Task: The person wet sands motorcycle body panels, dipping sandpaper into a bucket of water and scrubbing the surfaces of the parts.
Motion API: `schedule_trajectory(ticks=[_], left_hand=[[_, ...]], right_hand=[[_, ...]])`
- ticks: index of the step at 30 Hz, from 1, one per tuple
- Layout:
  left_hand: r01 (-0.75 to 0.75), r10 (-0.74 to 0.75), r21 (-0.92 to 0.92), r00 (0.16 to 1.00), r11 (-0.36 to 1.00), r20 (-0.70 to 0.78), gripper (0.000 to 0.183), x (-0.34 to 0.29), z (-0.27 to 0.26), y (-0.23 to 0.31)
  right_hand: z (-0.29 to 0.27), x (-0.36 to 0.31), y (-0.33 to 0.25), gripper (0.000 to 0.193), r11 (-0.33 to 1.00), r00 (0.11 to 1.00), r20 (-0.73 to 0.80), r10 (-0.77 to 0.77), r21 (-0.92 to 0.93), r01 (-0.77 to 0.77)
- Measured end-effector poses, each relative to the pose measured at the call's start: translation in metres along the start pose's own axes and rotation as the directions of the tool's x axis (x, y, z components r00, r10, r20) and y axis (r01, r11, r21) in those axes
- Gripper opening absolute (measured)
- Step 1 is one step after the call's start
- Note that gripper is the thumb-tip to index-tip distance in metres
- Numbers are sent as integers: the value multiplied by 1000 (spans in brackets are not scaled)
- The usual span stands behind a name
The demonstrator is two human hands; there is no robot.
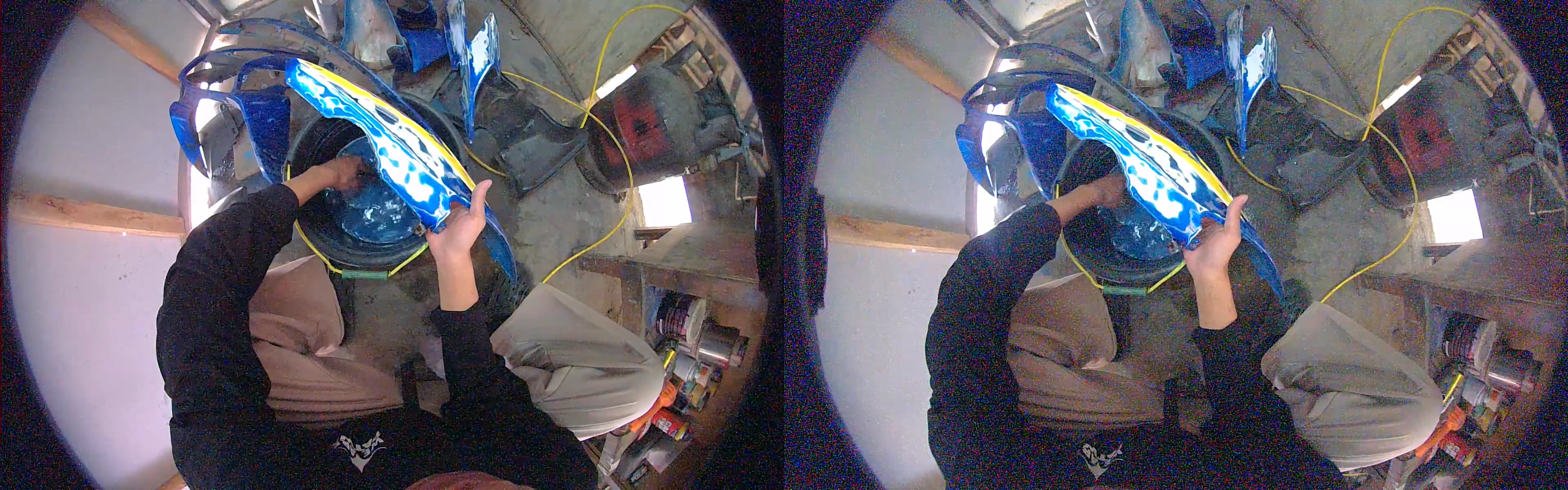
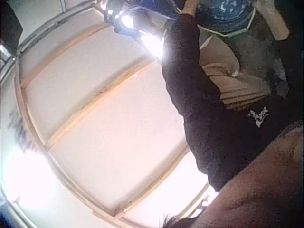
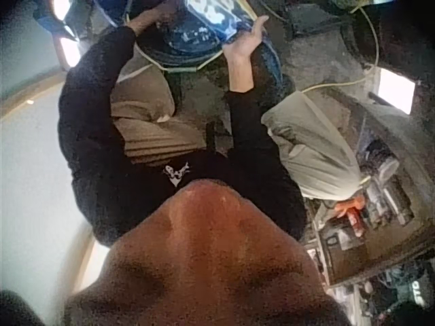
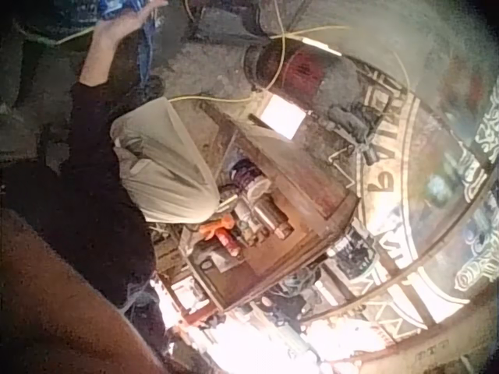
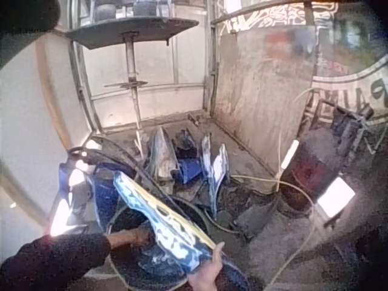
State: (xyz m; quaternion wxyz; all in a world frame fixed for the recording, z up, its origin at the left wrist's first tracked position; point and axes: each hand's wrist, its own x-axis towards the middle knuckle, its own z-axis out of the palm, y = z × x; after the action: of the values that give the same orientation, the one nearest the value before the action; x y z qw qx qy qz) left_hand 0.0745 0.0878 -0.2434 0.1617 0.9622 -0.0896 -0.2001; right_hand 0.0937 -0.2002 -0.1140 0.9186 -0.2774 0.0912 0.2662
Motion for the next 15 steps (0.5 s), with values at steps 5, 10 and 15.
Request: schedule_trajectory(ticks=[5,10,15], left_hand=[[152,-152,64,988,986,-9,46,-14,66,-83],[93,-89,-83,994,992,60,52,-15,47,-81],[-31,30,-82,999,996,-23,59,16,8,-13]], right_hand=[[27,-8,20,73,997,998,26,62,39,-63],[25,-6,24,73,997,997,61,51,48,-54],[2,-1,1,73,1000,1000,-10,3,19,-2]])
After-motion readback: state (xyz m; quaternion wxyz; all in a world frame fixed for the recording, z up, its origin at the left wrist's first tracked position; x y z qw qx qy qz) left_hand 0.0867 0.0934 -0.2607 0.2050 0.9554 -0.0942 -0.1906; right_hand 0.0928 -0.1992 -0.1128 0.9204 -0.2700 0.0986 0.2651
